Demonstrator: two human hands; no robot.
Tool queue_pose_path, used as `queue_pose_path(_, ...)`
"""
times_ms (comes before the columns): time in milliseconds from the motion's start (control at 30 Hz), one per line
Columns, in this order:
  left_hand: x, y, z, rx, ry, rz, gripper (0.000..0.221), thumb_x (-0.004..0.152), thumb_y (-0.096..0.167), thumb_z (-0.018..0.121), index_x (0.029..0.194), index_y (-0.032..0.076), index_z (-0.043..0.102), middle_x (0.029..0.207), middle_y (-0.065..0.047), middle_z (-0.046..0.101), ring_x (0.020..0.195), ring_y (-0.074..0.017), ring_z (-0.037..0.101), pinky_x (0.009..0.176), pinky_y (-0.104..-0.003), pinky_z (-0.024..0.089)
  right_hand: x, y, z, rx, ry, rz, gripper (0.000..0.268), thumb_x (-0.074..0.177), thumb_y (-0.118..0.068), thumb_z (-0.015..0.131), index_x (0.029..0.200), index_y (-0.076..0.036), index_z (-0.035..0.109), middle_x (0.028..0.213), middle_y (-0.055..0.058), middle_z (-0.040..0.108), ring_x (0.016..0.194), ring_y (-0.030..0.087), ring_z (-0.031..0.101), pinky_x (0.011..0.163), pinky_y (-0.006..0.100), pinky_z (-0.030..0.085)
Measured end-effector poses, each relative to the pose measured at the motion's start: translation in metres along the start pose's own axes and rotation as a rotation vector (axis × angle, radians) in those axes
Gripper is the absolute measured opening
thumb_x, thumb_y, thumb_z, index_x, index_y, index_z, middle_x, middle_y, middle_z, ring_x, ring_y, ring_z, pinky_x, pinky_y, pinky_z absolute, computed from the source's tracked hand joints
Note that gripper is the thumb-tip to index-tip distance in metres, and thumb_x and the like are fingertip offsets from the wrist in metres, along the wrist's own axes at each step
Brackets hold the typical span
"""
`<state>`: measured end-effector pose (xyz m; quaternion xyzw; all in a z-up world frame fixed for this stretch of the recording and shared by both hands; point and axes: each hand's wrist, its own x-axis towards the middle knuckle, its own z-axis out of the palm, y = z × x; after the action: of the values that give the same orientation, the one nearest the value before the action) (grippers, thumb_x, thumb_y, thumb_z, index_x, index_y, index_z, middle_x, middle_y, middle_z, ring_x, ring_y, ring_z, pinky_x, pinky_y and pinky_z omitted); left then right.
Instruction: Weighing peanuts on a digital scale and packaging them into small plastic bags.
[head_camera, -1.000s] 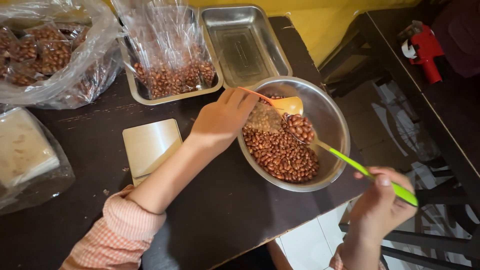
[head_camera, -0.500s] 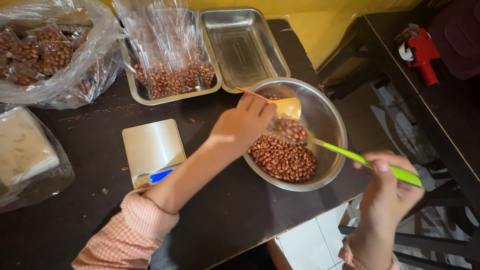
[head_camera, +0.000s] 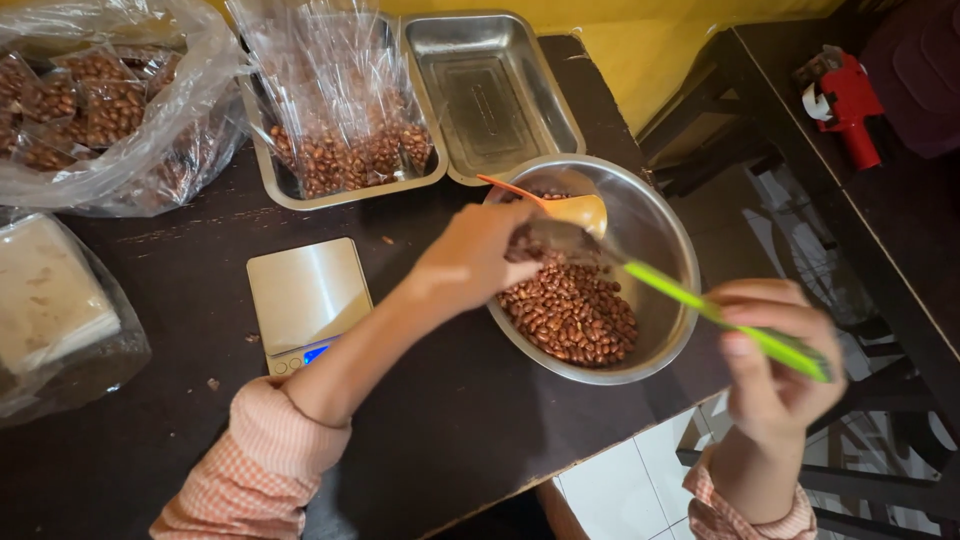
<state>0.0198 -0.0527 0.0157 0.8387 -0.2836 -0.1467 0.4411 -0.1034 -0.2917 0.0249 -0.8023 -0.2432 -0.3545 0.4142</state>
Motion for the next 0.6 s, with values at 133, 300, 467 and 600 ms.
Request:
queue_pose_path(133, -0.006, -0.008, -0.02, -0.14, 0.065, -0.017, 0.02, 0.074, 0.001, 0.061, 0.091, 0.012, 0.062, 0.085, -0.003, 0.067, 0.078, -0.0133, 0.064, 0.074, -0.026, 0.052, -0.012, 0.013, 0.0, -0.01, 0.337, 0.067, 0.023, 0.093, -0.023, 0.056, 0.097, -0.002, 0.047, 0.083, 0.01, 0.05, 0.075, 0.025, 0.058, 0.062, 0.03, 0.052)
queue_pose_path(300, -0.005, -0.024, -0.029, -0.026, 0.193, 0.055, 0.011, 0.077, 0.012, 0.063, 0.087, 0.011, 0.06, 0.078, -0.003, 0.064, 0.067, -0.0136, 0.057, 0.06, -0.026, 0.043, -0.042, 0.034, -0.004, -0.337, 0.225, 0.2, 0.004, 0.098, 0.001, 0.057, 0.099, 0.005, 0.056, 0.081, 0.012, 0.06, 0.069, 0.016, 0.057, 0.062, 0.021, 0.042)
queue_pose_path(467, -0.006, -0.022, -0.027, -0.032, 0.156, 0.056, 0.013, 0.077, 0.008, 0.059, 0.089, 0.013, 0.06, 0.072, 0.0, 0.06, 0.065, -0.0125, 0.054, 0.059, -0.026, 0.041, -0.048, 0.015, 0.024, -0.512, 0.078, 0.175, 0.008, 0.092, -0.003, 0.06, 0.091, 0.005, 0.06, 0.081, 0.014, 0.062, 0.066, 0.017, 0.056, 0.059, 0.022, 0.042)
queue_pose_path(600, -0.007, -0.021, -0.025, 0.055, 0.131, 0.056, 0.013, 0.078, 0.005, 0.058, 0.089, 0.013, 0.057, 0.077, 0.0, 0.062, 0.067, -0.0137, 0.058, 0.061, -0.028, 0.045, -0.051, 0.006, 0.036, -0.376, 0.186, 0.211, 0.004, 0.091, 0.0, 0.059, 0.091, 0.003, 0.059, 0.08, 0.013, 0.061, 0.066, 0.017, 0.054, 0.063, 0.024, 0.04)
